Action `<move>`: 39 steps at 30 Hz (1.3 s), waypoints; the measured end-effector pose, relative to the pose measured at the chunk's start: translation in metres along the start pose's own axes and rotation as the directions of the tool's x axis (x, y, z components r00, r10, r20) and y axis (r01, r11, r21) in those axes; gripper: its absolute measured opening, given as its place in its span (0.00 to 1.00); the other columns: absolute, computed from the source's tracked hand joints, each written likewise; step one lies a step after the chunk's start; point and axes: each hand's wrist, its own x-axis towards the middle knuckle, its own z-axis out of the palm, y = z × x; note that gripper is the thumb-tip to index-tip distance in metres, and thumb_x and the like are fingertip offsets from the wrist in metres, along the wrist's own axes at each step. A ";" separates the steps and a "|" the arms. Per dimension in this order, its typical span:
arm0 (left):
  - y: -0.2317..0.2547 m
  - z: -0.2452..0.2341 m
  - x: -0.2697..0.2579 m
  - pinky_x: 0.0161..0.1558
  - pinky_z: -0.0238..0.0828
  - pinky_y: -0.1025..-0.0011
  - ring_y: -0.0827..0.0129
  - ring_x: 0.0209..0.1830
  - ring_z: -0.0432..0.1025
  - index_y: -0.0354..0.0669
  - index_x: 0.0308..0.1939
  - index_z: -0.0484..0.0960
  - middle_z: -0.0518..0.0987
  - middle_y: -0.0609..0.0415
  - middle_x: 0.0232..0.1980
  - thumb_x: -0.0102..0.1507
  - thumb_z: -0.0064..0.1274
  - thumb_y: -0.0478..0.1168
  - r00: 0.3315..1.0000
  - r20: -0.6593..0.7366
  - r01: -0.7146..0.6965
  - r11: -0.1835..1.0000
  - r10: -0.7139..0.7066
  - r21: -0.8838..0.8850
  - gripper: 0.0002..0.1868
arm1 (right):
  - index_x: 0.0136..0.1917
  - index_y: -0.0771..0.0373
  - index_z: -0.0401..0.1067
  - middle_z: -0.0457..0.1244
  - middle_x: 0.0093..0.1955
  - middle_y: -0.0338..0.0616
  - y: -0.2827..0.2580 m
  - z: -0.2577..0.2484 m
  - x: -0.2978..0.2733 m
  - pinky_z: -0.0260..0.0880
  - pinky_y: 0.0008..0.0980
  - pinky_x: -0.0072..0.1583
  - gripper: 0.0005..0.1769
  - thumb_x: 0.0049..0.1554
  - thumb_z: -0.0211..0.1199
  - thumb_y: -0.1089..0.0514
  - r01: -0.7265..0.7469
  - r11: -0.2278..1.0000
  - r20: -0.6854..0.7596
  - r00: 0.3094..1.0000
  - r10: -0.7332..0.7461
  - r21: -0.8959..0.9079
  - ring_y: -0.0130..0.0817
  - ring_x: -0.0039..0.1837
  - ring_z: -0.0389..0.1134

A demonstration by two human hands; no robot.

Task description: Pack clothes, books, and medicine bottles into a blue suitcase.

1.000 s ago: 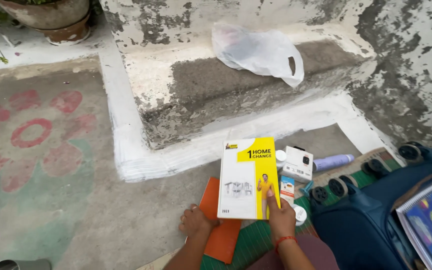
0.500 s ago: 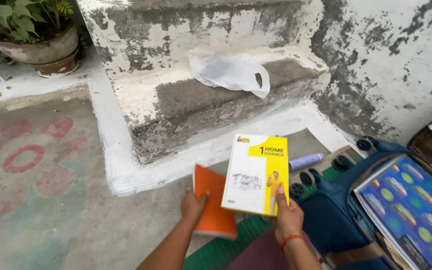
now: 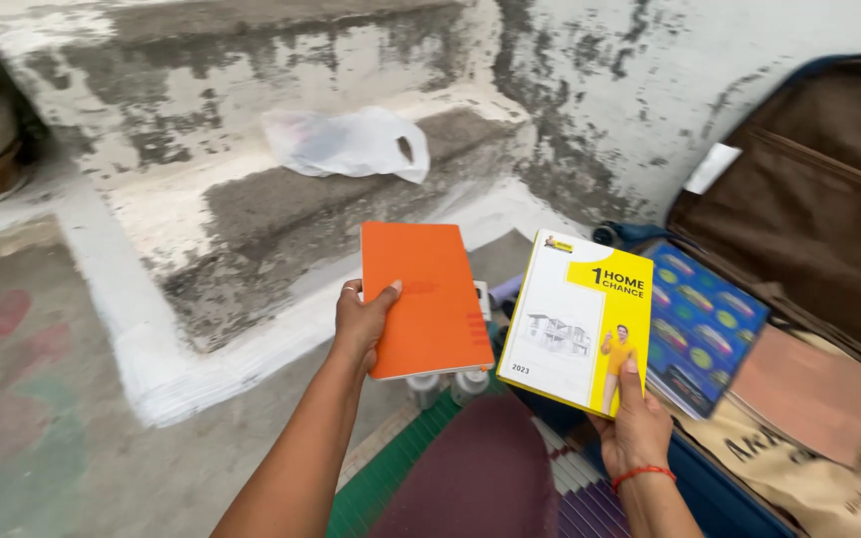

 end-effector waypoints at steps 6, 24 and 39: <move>-0.015 0.084 -0.029 0.37 0.83 0.59 0.58 0.41 0.80 0.37 0.58 0.65 0.81 0.39 0.49 0.59 0.61 0.39 0.963 0.264 0.062 0.998 -0.051 -0.034 0.28 | 0.59 0.66 0.69 0.69 0.52 0.46 -0.014 -0.062 0.006 0.76 0.42 0.51 0.29 0.61 0.62 0.38 0.079 0.994 -0.112 0.991 -0.070 0.073 0.37 0.49 0.73; -0.064 0.236 -0.058 0.35 0.83 0.63 0.58 0.40 0.82 0.34 0.61 0.66 0.81 0.38 0.49 0.60 0.60 0.38 0.810 0.554 0.096 0.976 -0.190 0.195 0.29 | 0.61 0.71 0.69 0.68 0.54 0.51 -0.012 -0.159 0.054 0.76 0.45 0.53 0.34 0.60 0.62 0.37 0.077 0.984 -0.394 0.919 -0.008 0.160 0.41 0.53 0.72; -0.113 0.292 -0.027 0.37 0.83 0.64 0.59 0.43 0.82 0.36 0.62 0.67 0.82 0.39 0.51 0.59 0.62 0.40 0.767 0.583 0.119 0.953 -0.266 0.278 0.30 | 0.61 0.67 0.69 0.70 0.52 0.47 -0.012 -0.197 0.118 0.75 0.45 0.51 0.28 0.61 0.61 0.41 0.112 0.974 -0.435 0.900 -0.016 0.196 0.40 0.50 0.73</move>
